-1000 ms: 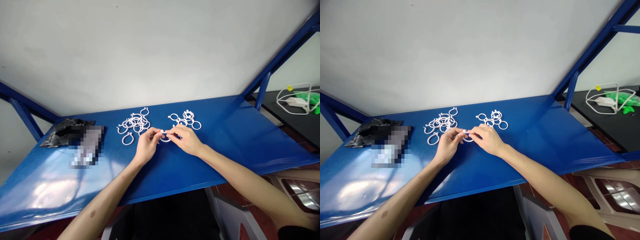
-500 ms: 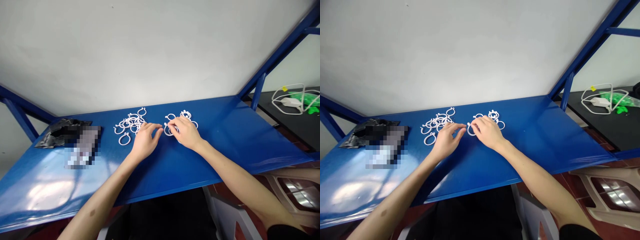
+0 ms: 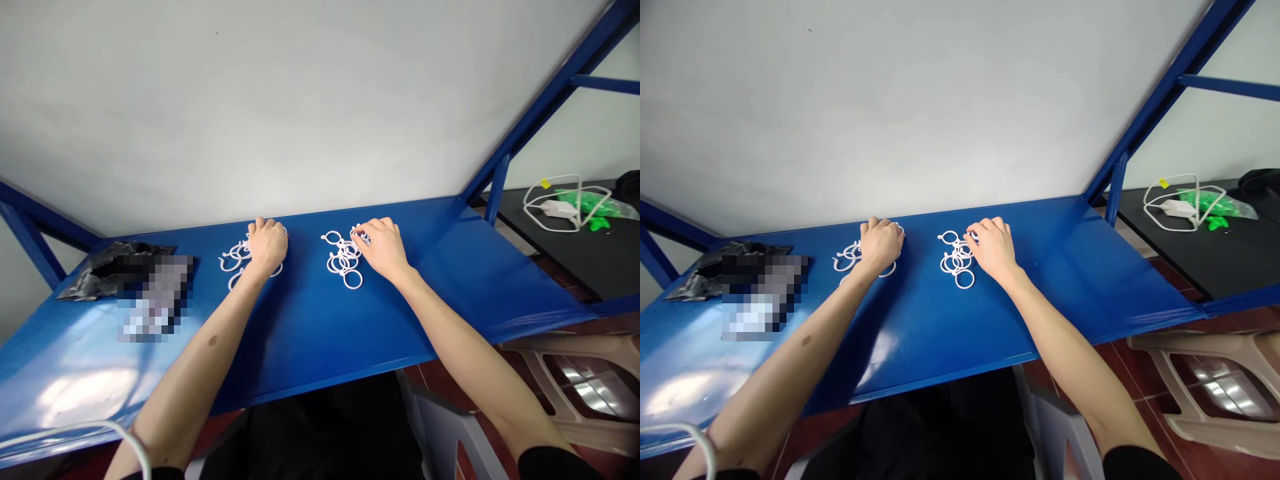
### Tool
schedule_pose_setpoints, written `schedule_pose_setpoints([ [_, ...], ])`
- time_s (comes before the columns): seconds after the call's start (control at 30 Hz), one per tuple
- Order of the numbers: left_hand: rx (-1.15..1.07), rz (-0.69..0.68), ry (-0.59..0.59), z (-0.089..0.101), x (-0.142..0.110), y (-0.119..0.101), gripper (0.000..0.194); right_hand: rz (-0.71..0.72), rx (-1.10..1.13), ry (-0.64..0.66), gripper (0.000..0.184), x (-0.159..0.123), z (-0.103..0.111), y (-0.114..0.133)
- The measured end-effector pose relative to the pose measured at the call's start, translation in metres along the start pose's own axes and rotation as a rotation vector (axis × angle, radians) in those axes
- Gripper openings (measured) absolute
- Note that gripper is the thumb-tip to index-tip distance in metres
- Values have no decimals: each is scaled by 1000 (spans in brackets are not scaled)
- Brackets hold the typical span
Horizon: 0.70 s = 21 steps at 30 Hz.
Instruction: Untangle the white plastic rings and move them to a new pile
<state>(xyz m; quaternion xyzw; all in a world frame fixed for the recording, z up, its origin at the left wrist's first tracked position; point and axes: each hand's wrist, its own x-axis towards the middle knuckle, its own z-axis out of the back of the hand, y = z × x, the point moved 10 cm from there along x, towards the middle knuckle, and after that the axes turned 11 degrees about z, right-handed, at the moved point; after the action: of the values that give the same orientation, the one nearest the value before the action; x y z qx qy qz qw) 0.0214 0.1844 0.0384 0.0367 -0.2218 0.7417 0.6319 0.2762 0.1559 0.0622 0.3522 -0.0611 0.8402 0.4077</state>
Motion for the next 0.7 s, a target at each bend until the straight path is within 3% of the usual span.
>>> schedule_pose_setpoints([
  [0.13,-414,-12,80,22,-21,-18,10,-12,84,0,16,3,0,7],
  [0.23,-888,117,363,15,-52,-29,16,26,319,35,16,3,-7,30],
  [0.37,-1328,218,599,2,-99,-44,24,1,628,139,22,-5,-26,67],
  [0.53,-1443,315,674,-11,-124,-41,31,-102,775,125,21,-15,-36,78],
  [0.7,-1337,262,678,-10,-124,-44,36,-147,796,111,13,-14,-31,72],
])
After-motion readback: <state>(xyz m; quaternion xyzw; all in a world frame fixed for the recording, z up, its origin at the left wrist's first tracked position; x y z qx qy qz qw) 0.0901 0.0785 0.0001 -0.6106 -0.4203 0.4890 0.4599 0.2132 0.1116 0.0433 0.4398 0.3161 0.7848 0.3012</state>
